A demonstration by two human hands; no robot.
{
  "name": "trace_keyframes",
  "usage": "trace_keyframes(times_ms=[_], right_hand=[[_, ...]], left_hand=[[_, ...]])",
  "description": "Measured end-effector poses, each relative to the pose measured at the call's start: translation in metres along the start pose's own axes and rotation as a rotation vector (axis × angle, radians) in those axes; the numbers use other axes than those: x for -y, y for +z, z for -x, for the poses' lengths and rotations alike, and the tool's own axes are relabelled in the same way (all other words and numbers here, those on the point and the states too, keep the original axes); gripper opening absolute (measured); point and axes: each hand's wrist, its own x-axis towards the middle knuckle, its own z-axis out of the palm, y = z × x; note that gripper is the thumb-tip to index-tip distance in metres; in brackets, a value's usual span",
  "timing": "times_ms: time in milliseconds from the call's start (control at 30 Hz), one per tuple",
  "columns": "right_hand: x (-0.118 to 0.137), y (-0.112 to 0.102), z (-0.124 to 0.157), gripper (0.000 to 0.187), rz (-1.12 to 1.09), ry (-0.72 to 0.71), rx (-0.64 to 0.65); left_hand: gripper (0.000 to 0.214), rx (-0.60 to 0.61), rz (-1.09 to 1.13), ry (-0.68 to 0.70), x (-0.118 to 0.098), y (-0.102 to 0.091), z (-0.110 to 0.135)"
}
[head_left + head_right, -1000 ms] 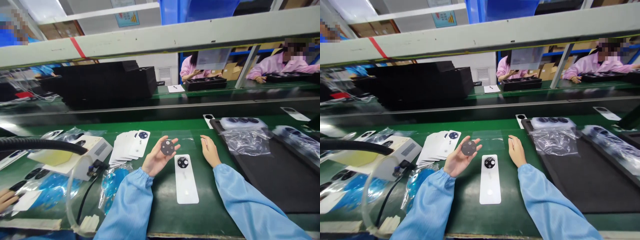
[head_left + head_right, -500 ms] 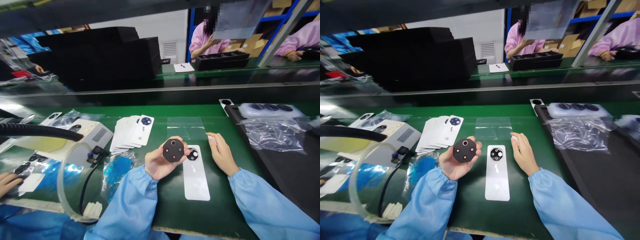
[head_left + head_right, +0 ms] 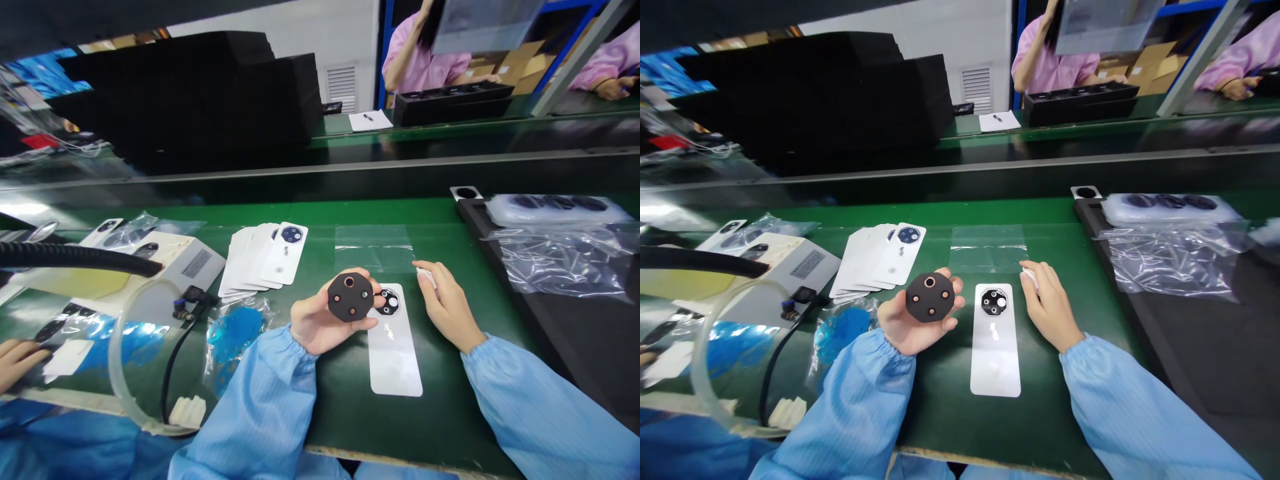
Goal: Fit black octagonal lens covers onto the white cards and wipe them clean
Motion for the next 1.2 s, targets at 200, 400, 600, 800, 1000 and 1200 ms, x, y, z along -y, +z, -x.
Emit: trace_keyframes(times_ms=[200,400,600,800,1000,1200], right_hand=[[0.000,0.000,0.001,0.027,-0.001,0.005,0.013],[0.004,-0.001,0.001,0.026,0.036,-0.056,0.052],[0.009,-0.017,0.005,0.038,0.171,-0.202,0.341],[0.010,-0.018,0.011,0.066,0.280,-0.220,0.470],[0.008,-0.015,0.010,0.065,0.300,-0.179,0.498],[0.008,-0.015,0.011,0.065,0.306,-0.181,0.493]], left_hand=[[0.044,0.072,0.004,0.013,0.000,-0.002,0.001],[0.041,-0.016,-0.221,0.061,0.003,-0.001,-0.002],[0.045,-0.270,-1.239,0.277,0.024,-0.013,-0.013],[0.052,-0.216,-1.697,0.261,0.039,-0.034,-0.013],[0.055,-0.170,-1.749,0.213,0.042,-0.034,-0.013],[0.058,-0.139,-1.749,0.163,0.045,-0.034,-0.015]])
